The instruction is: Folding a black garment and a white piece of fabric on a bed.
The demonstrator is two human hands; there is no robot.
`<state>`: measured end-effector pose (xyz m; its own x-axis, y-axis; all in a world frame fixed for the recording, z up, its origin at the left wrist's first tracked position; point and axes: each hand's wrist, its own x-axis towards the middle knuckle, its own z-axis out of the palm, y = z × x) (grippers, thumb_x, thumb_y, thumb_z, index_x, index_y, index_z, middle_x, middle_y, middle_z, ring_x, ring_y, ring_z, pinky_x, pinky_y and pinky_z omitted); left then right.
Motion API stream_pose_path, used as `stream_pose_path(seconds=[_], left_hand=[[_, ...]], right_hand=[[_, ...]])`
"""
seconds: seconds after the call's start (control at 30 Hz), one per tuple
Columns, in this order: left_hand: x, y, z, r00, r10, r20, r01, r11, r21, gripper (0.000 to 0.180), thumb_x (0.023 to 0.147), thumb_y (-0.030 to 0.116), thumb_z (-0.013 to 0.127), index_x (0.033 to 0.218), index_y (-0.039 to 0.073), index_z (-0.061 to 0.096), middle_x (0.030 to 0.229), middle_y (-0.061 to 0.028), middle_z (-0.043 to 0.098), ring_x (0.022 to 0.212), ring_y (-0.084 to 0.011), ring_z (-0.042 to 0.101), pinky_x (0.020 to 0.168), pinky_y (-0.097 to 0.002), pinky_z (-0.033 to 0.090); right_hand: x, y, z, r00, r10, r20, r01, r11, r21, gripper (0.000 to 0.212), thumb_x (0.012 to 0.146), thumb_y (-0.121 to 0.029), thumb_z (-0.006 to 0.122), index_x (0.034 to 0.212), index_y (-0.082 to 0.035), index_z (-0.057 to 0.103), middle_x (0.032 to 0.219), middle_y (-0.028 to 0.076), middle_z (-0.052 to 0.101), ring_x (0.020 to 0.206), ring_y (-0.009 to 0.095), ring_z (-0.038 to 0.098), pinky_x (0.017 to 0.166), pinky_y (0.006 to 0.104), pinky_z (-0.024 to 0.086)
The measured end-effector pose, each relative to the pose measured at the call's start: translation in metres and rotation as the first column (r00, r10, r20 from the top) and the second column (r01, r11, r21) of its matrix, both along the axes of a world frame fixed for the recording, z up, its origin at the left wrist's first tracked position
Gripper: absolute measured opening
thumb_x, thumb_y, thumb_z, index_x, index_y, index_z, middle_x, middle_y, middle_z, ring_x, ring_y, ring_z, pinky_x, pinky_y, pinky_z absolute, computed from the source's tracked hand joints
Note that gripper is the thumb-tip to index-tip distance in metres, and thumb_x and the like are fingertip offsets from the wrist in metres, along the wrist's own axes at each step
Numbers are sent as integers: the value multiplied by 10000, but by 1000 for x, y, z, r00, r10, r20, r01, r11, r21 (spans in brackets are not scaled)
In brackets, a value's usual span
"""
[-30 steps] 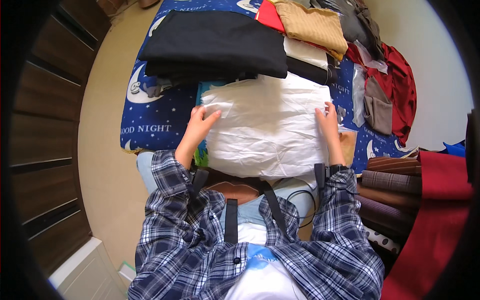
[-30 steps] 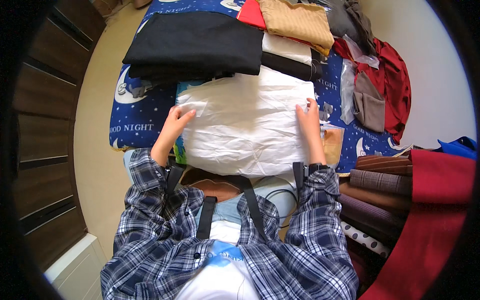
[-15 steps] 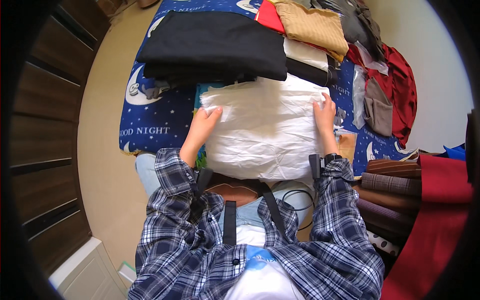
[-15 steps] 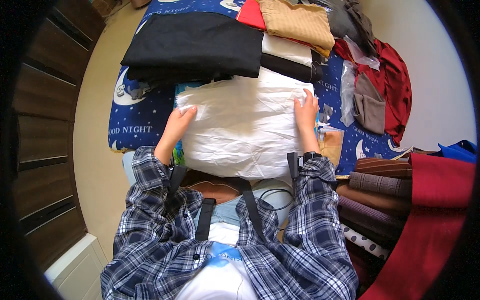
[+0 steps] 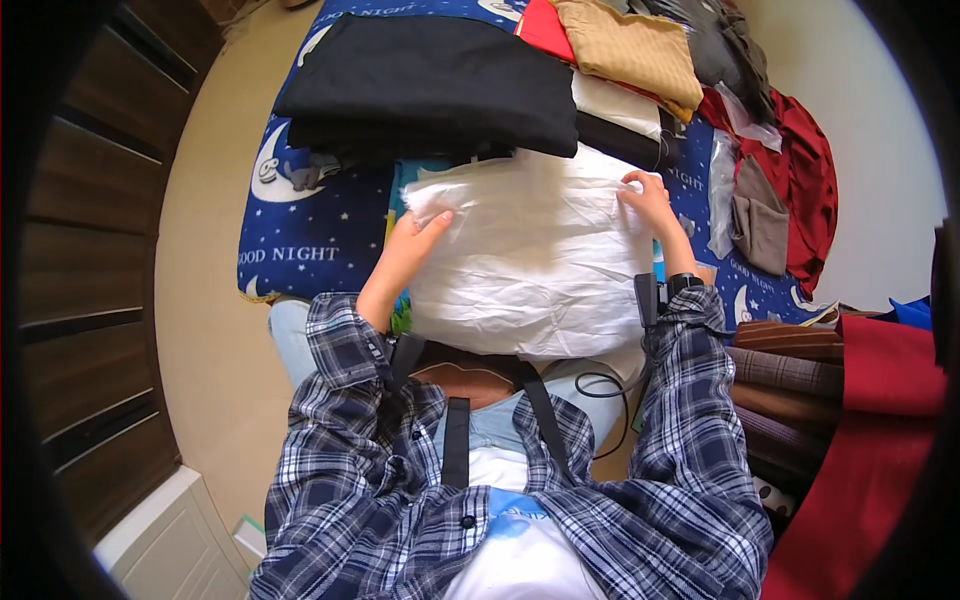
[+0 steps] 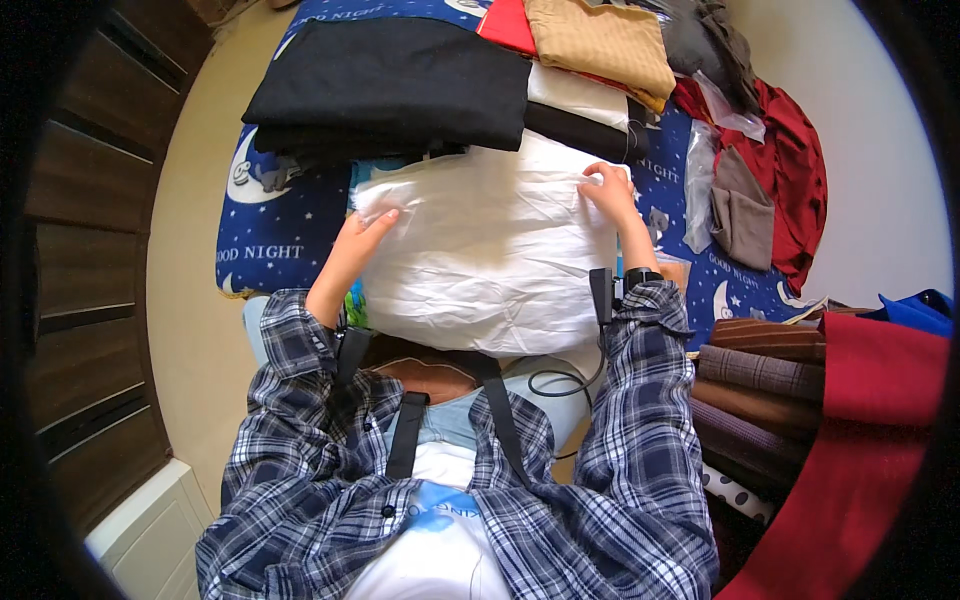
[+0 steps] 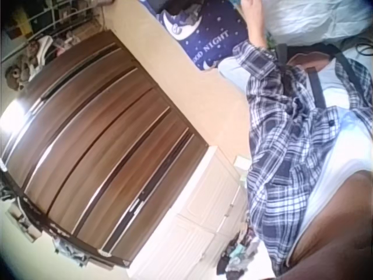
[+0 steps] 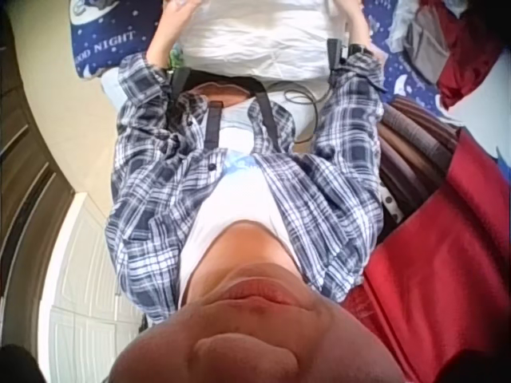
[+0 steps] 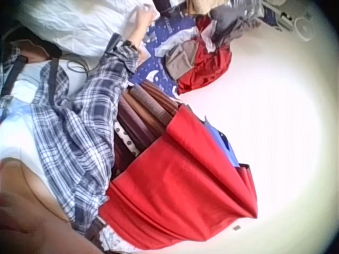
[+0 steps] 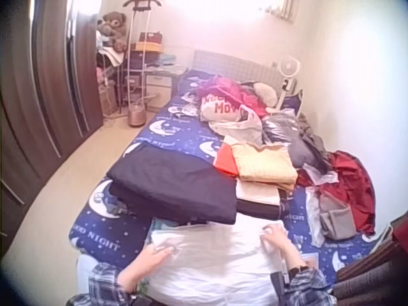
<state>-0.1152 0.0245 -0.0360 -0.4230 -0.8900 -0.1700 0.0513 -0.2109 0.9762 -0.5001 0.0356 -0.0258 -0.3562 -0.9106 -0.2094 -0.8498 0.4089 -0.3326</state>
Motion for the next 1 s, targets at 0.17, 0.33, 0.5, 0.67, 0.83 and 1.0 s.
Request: stream_pose_path(seconds=[0.17, 0.33, 0.5, 0.67, 0.83, 1.0], left_hand=[[4, 5, 9, 996, 48, 75, -48, 999, 5, 339, 831, 272, 515, 984, -29, 549, 874, -51, 574, 801, -99, 495, 709, -231, 393], [2, 0, 5, 987, 139, 81, -141, 990, 17, 345, 824, 294, 529, 906, -36, 588, 763, -20, 578, 710, -74, 496, 641, -209, 395], [11, 1, 10, 957, 279, 75, -285, 955, 83, 368, 786, 305, 583, 878, -51, 595, 758, -30, 590, 678, -72, 513, 612, -200, 402], [13, 2, 5, 962, 268, 45, -271, 956, 111, 372, 775, 305, 597, 879, -53, 595, 772, -43, 596, 684, -81, 528, 616, -205, 411], [18, 9, 11, 976, 184, 114, -195, 976, 96, 384, 773, 314, 597, 884, -53, 594, 781, -49, 597, 698, -85, 534, 629, -210, 416], [21, 20, 10, 975, 174, 142, -181, 983, 37, 382, 789, 313, 574, 922, -45, 584, 824, -42, 589, 738, -84, 523, 669, -209, 410]], right_hand=[[23, -1, 10, 999, -22, 44, 23, 999, -24, 454, 648, -437, 637, 1017, -184, 558, 1183, 189, 383, 1122, 333, 326, 929, 411, 269], [-16, -10, 1, 981, -78, 178, 74, 997, 27, 378, 695, -362, 650, 873, -43, 551, 874, 61, 549, 786, 152, 503, 689, 257, 397], [-8, -12, 18, 876, -103, 472, 44, 990, 135, 188, 758, -263, 613, 770, -98, 524, 751, -39, 502, 666, 42, 429, 555, 191, 335], [2, -7, 22, 846, 161, 509, -29, 966, -256, 263, 769, -276, 595, 931, -70, 563, 787, -10, 549, 738, 77, 484, 683, 210, 384], [16, -7, 37, 851, 21, 525, -113, 983, 143, 337, 767, -299, 588, 984, -43, 559, 909, 32, 563, 844, 97, 484, 751, 221, 373], [17, -10, 34, 818, 17, 575, -83, 993, 88, 316, 777, -304, 579, 946, -37, 580, 847, -26, 541, 788, 60, 464, 714, 203, 365]])
